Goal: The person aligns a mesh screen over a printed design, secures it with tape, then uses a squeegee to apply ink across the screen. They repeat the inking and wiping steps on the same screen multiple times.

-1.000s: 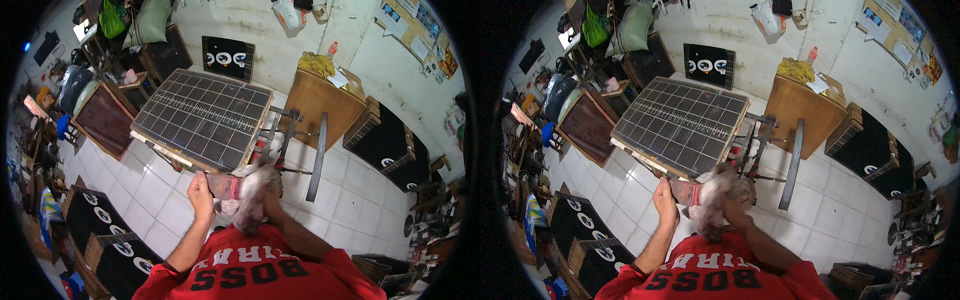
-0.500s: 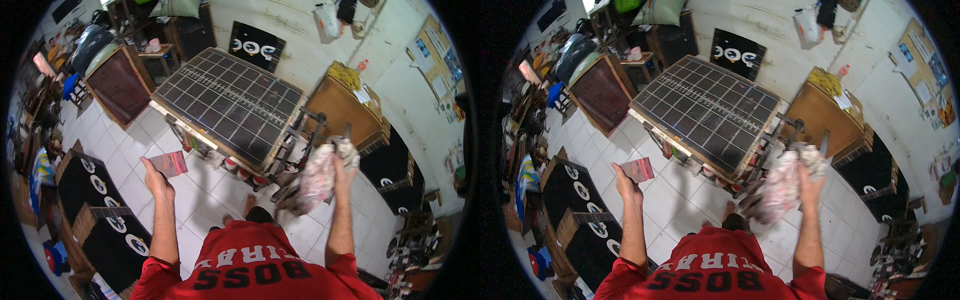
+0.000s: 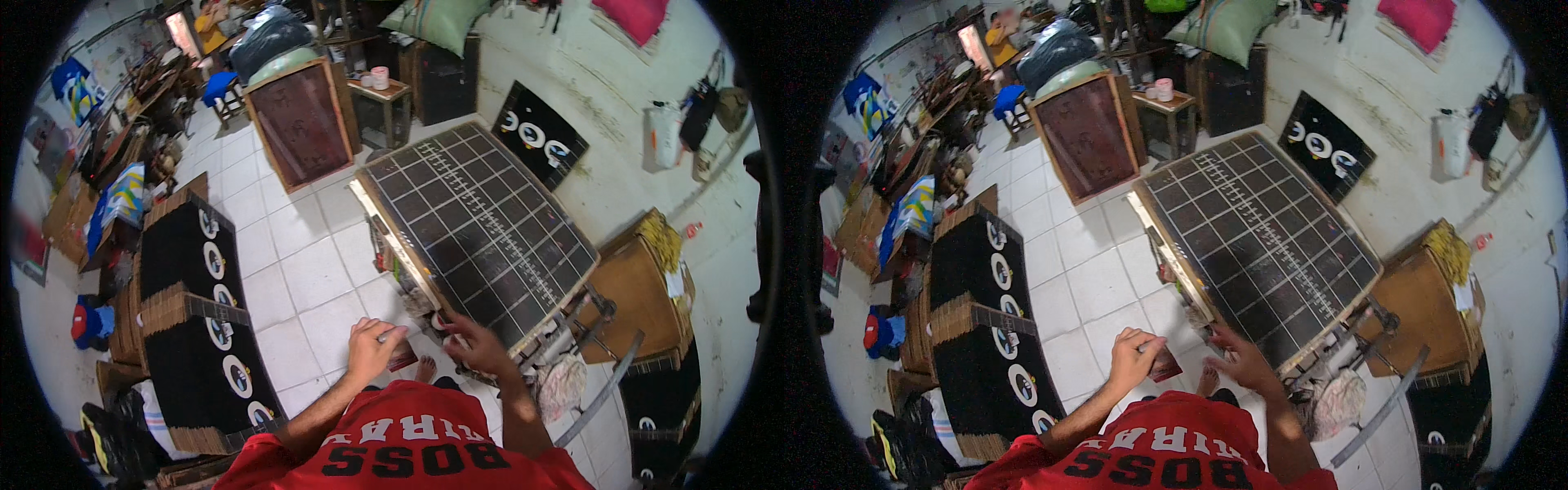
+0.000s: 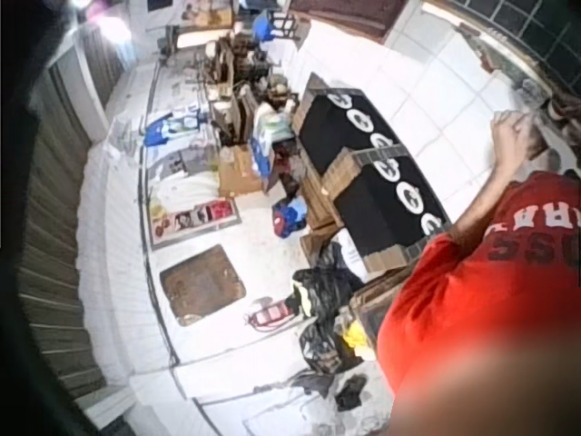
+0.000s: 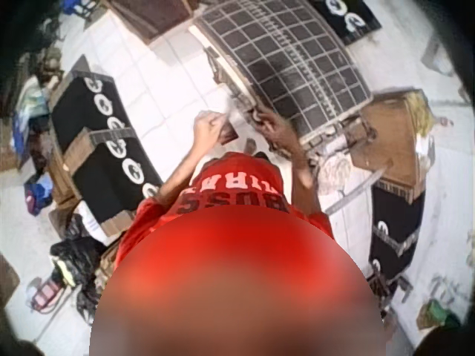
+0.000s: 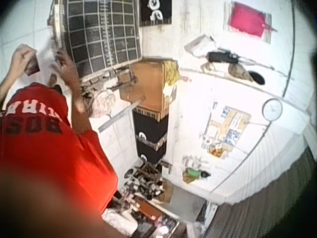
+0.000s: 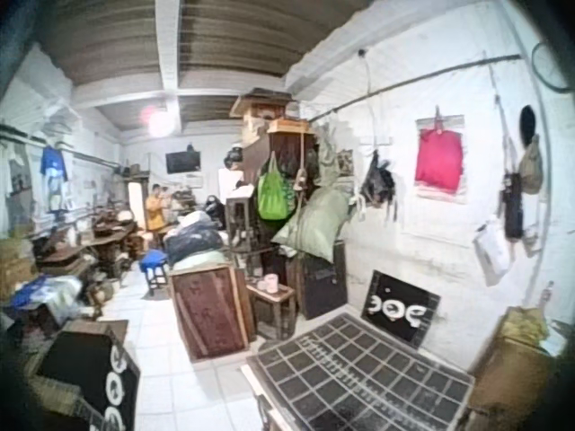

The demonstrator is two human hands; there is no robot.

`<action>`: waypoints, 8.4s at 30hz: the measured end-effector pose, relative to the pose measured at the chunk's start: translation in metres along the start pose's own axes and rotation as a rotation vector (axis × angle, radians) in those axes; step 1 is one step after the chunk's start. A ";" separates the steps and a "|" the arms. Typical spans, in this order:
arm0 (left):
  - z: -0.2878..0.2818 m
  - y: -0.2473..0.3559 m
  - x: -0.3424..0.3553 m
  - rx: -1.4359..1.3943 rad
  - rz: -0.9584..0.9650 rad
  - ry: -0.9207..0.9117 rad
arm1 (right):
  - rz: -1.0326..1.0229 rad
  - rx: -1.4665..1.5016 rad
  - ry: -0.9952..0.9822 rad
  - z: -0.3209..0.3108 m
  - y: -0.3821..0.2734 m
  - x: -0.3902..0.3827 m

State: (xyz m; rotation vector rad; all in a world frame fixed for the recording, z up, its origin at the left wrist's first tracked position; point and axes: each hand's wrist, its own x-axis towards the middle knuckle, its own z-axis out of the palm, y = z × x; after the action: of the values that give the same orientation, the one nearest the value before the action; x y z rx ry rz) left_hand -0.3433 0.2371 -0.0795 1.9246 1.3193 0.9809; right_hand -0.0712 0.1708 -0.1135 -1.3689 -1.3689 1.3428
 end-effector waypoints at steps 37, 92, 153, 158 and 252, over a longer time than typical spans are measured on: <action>-0.274 -0.547 0.605 0.142 -0.600 0.106 | 0.352 0.553 1.030 -0.019 0.016 0.953; 0.491 -0.354 1.238 0.762 0.370 -1.092 | 0.677 0.422 1.069 -0.348 0.036 0.896; 0.722 0.303 1.457 -0.523 0.656 -1.586 | -0.152 1.285 2.289 -0.473 -0.017 0.956; 0.718 0.272 1.366 -0.615 0.474 -1.833 | -0.895 1.259 2.858 -0.434 -0.058 0.911; 0.396 0.218 1.081 -0.531 1.701 -1.852 | 0.682 1.908 2.913 -0.154 -0.263 1.165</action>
State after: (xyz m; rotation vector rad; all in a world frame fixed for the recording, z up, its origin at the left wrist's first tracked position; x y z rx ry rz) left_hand 0.3474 1.1592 0.1354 1.8661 -1.5676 -0.2815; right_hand -0.1190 1.3697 -0.0126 1.0879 -4.0308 0.9290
